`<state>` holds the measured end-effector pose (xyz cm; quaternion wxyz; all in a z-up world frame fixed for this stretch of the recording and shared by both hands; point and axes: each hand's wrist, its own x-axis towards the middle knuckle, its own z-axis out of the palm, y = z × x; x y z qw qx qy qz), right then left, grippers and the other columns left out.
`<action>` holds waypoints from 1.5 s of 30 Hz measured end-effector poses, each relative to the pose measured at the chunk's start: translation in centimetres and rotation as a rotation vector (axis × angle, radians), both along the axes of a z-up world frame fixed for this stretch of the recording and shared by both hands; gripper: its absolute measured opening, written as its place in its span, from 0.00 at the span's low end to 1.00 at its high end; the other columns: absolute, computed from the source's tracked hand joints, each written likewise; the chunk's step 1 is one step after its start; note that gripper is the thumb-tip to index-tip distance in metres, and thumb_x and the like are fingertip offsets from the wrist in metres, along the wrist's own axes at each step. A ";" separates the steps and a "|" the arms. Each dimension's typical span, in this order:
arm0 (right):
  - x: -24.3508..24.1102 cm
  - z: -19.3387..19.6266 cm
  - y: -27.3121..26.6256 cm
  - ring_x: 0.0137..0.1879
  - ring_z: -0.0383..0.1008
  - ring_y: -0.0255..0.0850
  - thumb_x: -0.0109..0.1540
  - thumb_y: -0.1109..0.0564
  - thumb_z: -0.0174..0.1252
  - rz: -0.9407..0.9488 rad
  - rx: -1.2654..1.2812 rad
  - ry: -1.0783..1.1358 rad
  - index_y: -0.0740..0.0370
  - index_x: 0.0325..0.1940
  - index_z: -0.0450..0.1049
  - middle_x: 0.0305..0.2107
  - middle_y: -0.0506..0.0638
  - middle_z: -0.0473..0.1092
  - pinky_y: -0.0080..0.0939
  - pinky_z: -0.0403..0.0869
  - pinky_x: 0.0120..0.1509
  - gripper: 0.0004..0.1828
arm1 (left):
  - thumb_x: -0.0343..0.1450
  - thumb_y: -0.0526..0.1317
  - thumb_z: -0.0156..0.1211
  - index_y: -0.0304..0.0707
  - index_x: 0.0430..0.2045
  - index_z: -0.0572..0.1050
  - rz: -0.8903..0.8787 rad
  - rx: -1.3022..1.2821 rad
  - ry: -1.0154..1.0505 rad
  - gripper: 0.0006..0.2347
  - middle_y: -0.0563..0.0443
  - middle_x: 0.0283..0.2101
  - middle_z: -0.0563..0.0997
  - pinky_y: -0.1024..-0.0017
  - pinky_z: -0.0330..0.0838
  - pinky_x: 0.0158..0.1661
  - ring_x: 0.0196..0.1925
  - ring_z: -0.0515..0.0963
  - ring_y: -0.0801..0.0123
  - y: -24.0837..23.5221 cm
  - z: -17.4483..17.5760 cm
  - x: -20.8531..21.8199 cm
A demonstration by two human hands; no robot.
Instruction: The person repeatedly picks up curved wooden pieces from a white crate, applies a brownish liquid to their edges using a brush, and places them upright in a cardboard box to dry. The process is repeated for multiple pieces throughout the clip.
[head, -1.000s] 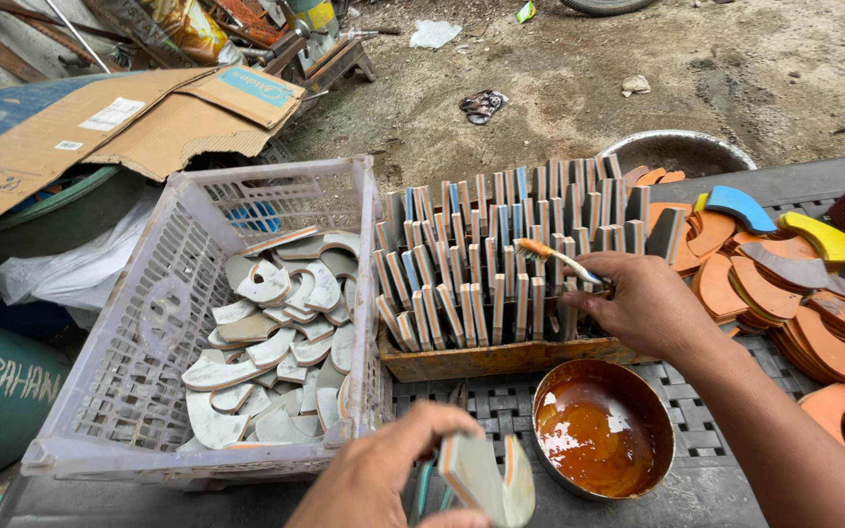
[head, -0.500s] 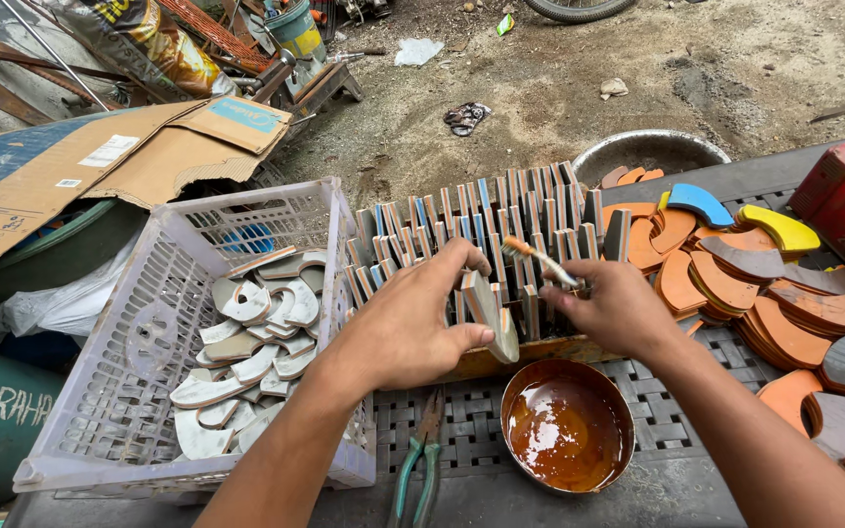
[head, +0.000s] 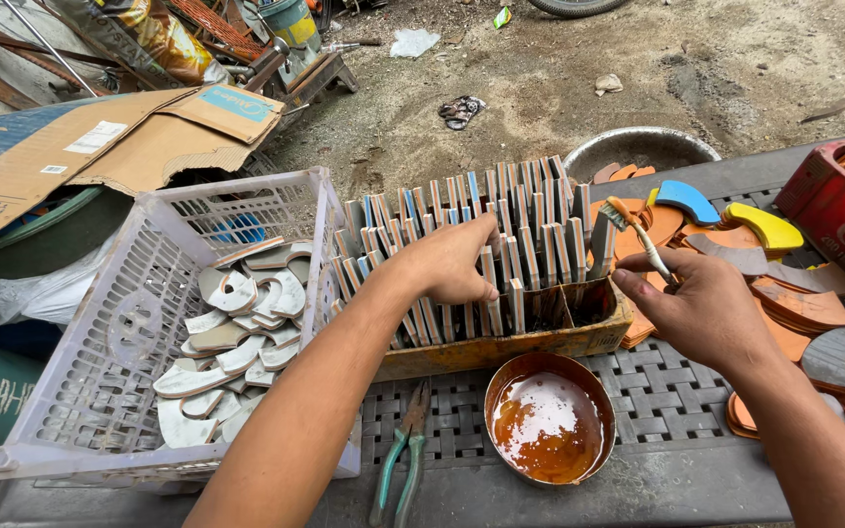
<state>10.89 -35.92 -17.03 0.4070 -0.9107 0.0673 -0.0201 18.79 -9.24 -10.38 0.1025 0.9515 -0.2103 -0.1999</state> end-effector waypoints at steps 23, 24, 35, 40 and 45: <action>-1.0 -0.3 -2.2 0.23 0.70 0.42 0.62 0.44 0.63 -0.026 -0.062 0.043 0.48 0.52 0.84 0.16 0.57 0.71 0.49 0.68 0.30 0.18 | 0.65 0.46 0.74 0.41 0.67 0.52 0.021 0.201 0.087 0.39 0.39 0.63 0.72 0.32 0.47 0.68 0.68 0.69 0.45 -2.1 -2.5 2.3; -1.1 -0.1 -2.1 0.23 0.72 0.42 0.61 0.43 0.64 -0.025 -0.088 0.036 0.48 0.52 0.84 0.16 0.56 0.72 0.48 0.70 0.30 0.18 | 0.65 0.46 0.74 0.42 0.68 0.50 0.020 0.193 0.082 0.40 0.39 0.64 0.70 0.29 0.44 0.68 0.69 0.66 0.43 -2.2 -2.5 2.2; -1.5 -0.1 -2.2 0.26 0.78 0.44 0.61 0.40 0.64 -0.006 -0.096 0.061 0.49 0.51 0.84 0.19 0.56 0.77 0.48 0.75 0.35 0.20 | 0.62 0.47 0.73 0.40 0.56 0.73 0.011 0.148 0.174 0.28 0.41 0.54 0.81 0.45 0.74 0.62 0.57 0.81 0.53 -1.3 -4.2 6.0; -1.2 -0.4 -2.5 0.26 0.78 0.43 0.59 0.40 0.63 0.009 -0.126 0.065 0.50 0.50 0.84 0.19 0.55 0.77 0.47 0.75 0.36 0.20 | 0.65 0.45 0.71 0.42 0.56 0.70 -0.016 0.282 0.071 0.25 0.47 0.56 0.77 0.34 0.53 0.66 0.60 0.74 0.56 -3.1 -4.3 4.4; -1.1 -0.4 -2.3 0.24 0.74 0.44 0.62 0.38 0.65 -0.004 -0.116 0.099 0.49 0.51 0.84 0.16 0.56 0.74 0.48 0.73 0.33 0.20 | 0.67 0.39 0.66 0.32 0.48 0.79 -0.007 0.337 0.128 0.16 0.44 0.50 0.83 0.26 0.45 0.70 0.58 0.80 0.55 -4.0 -3.2 3.4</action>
